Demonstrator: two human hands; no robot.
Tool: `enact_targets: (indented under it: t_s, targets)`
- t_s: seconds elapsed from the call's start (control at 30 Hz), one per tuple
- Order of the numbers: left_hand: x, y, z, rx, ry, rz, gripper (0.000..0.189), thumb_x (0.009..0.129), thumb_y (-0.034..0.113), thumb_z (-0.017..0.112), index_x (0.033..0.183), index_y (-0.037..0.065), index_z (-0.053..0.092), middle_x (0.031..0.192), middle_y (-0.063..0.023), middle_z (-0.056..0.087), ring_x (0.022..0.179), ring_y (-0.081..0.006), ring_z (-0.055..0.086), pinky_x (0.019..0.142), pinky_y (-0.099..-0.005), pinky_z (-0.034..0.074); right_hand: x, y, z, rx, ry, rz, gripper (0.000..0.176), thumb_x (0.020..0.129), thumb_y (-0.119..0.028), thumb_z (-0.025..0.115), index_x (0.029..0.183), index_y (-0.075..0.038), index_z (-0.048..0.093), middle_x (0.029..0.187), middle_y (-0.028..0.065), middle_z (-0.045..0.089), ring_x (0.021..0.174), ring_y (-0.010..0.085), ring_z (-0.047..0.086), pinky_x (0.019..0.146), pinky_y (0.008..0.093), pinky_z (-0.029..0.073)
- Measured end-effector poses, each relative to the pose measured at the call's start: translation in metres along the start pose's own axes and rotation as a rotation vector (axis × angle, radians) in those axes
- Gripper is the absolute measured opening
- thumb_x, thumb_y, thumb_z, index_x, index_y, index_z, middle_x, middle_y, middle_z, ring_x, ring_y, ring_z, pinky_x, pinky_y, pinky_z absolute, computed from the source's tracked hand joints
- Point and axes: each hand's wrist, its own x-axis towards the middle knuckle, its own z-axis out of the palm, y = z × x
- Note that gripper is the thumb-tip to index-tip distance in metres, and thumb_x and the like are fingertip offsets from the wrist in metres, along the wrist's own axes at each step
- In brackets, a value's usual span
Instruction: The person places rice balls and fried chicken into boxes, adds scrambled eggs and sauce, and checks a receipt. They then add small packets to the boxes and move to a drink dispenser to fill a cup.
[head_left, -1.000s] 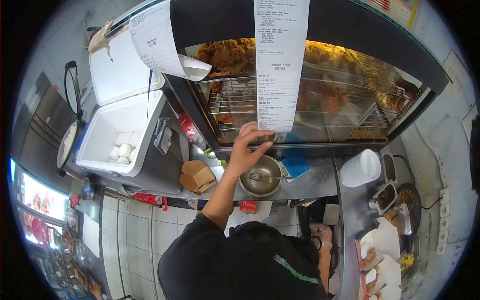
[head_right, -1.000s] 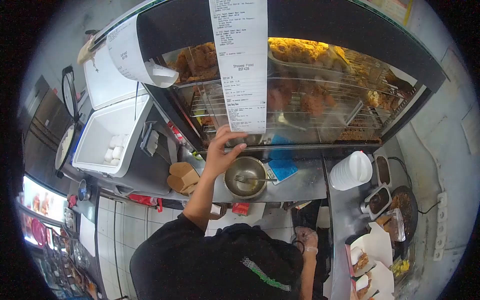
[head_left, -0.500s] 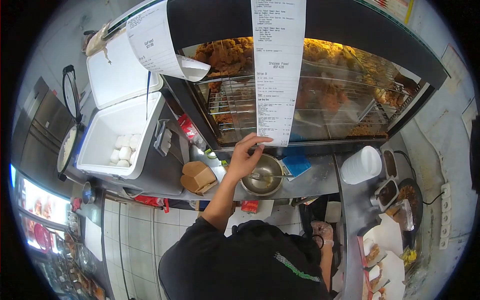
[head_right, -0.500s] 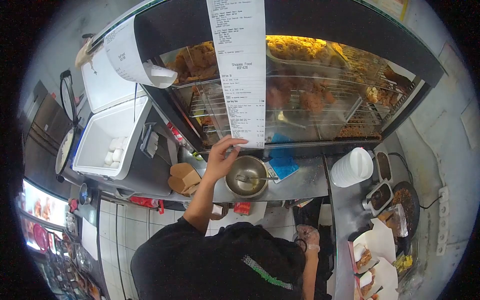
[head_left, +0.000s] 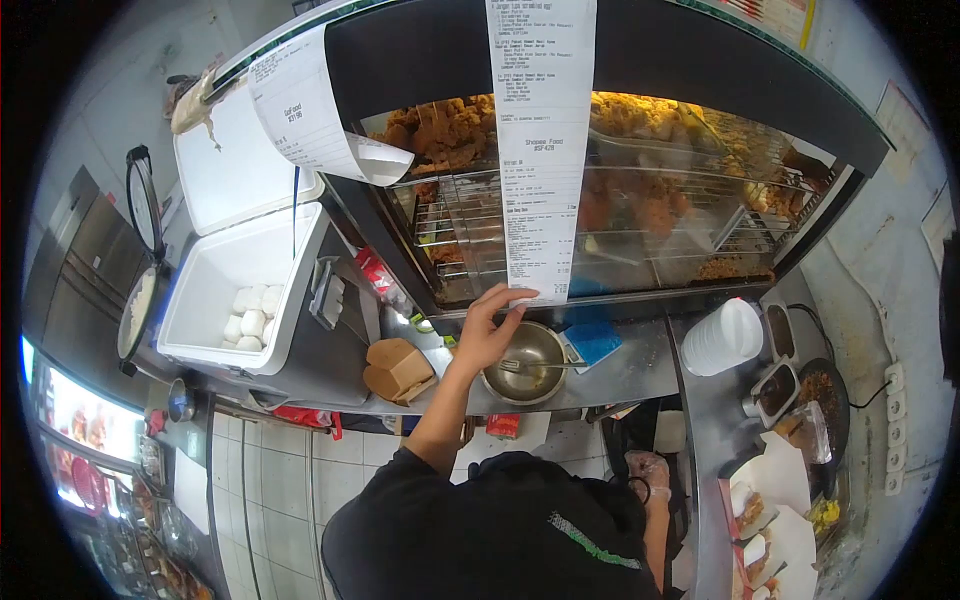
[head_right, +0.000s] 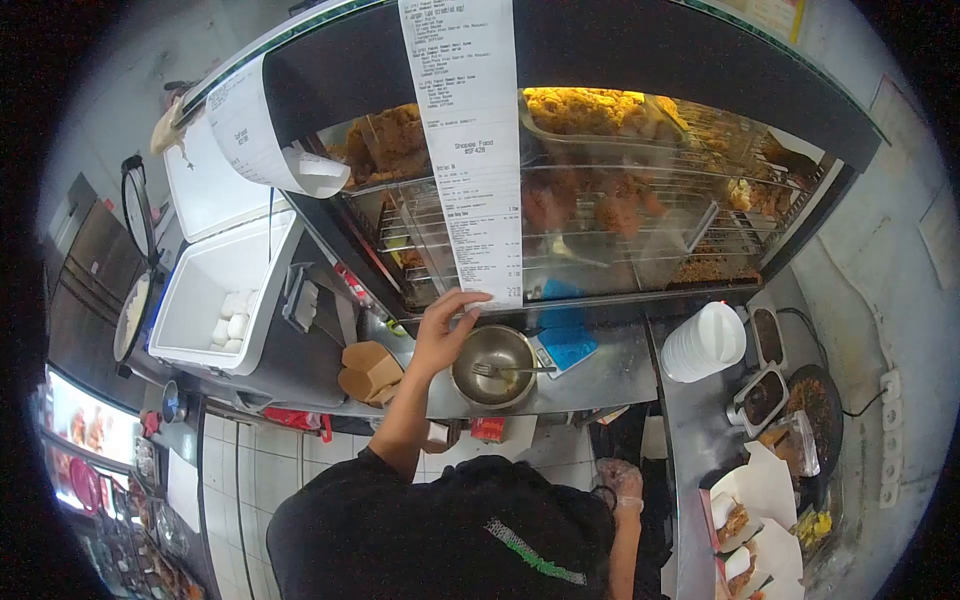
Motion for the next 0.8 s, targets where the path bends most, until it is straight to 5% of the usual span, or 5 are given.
enact_targets:
  t_s: [0.27, 0.33, 0.47, 0.63, 0.8]
  targets:
    - [-0.002, -0.008, 0.000, 0.011, 0.027, -0.006, 0.021, 0.086, 0.002, 0.055, 0.104, 0.004, 0.064, 0.092, -0.0106, 0.061, 0.088, -0.0217, 0.059, 0.080, -0.0293, 0.044, -0.006, 0.043, 0.024, -0.043, 0.060, 0.035, 0.016, 0.080, -0.020, 0.066, 0.081, -0.004, 0.068, 0.080, 0.0137, 0.067, 0.070, 0.0268, 0.064, 0.064, 0.0360, 0.049]
    - [-0.005, -0.012, -0.001, 0.060, 0.069, 0.003, 0.020, 0.086, 0.004, 0.056, 0.103, 0.006, 0.065, 0.093, -0.0099, 0.062, 0.088, -0.0216, 0.059, 0.080, -0.0301, 0.045, -0.004, 0.022, 0.012, 0.356, -0.051, 0.144, 0.016, 0.082, -0.019, 0.062, 0.082, -0.003, 0.066, 0.078, 0.0114, 0.064, 0.067, 0.0218, 0.061, 0.058, 0.0346, 0.047]
    - [-0.010, -0.027, 0.014, 0.280, 0.058, -0.001, 0.023, 0.084, 0.007, 0.060, 0.107, 0.008, 0.065, 0.105, -0.0080, 0.062, 0.098, -0.0217, 0.056, 0.086, -0.0321, 0.044, 0.006, 0.011, -0.001, -0.108, 0.091, -0.245, 0.026, 0.088, -0.025, 0.057, 0.075, -0.003, 0.060, 0.066, 0.0132, 0.055, 0.063, 0.0312, 0.053, 0.058, 0.0422, 0.041]
    - [-0.031, -0.026, 0.063, -0.279, 0.084, -0.315, 0.033, 0.091, 0.011, 0.056, 0.123, 0.002, 0.052, 0.124, -0.0109, 0.054, 0.109, -0.0209, 0.053, 0.090, -0.0305, 0.044, -0.020, -0.018, -0.051, -0.040, 0.038, 0.192, 0.017, 0.080, -0.015, 0.057, 0.092, -0.007, 0.066, 0.092, 0.0177, 0.064, 0.088, 0.0356, 0.060, 0.078, 0.0434, 0.048]
    - [-0.038, -0.026, 0.139, -0.197, -0.520, -0.259, 0.025, 0.093, 0.009, 0.052, 0.117, 0.001, 0.056, 0.117, -0.0094, 0.058, 0.104, -0.0190, 0.056, 0.089, -0.0296, 0.044, -0.096, -0.010, -0.123, -0.068, 0.379, 0.590, 0.023, 0.087, -0.021, 0.051, 0.096, -0.008, 0.068, 0.097, 0.0167, 0.066, 0.088, 0.0347, 0.062, 0.082, 0.0396, 0.051]
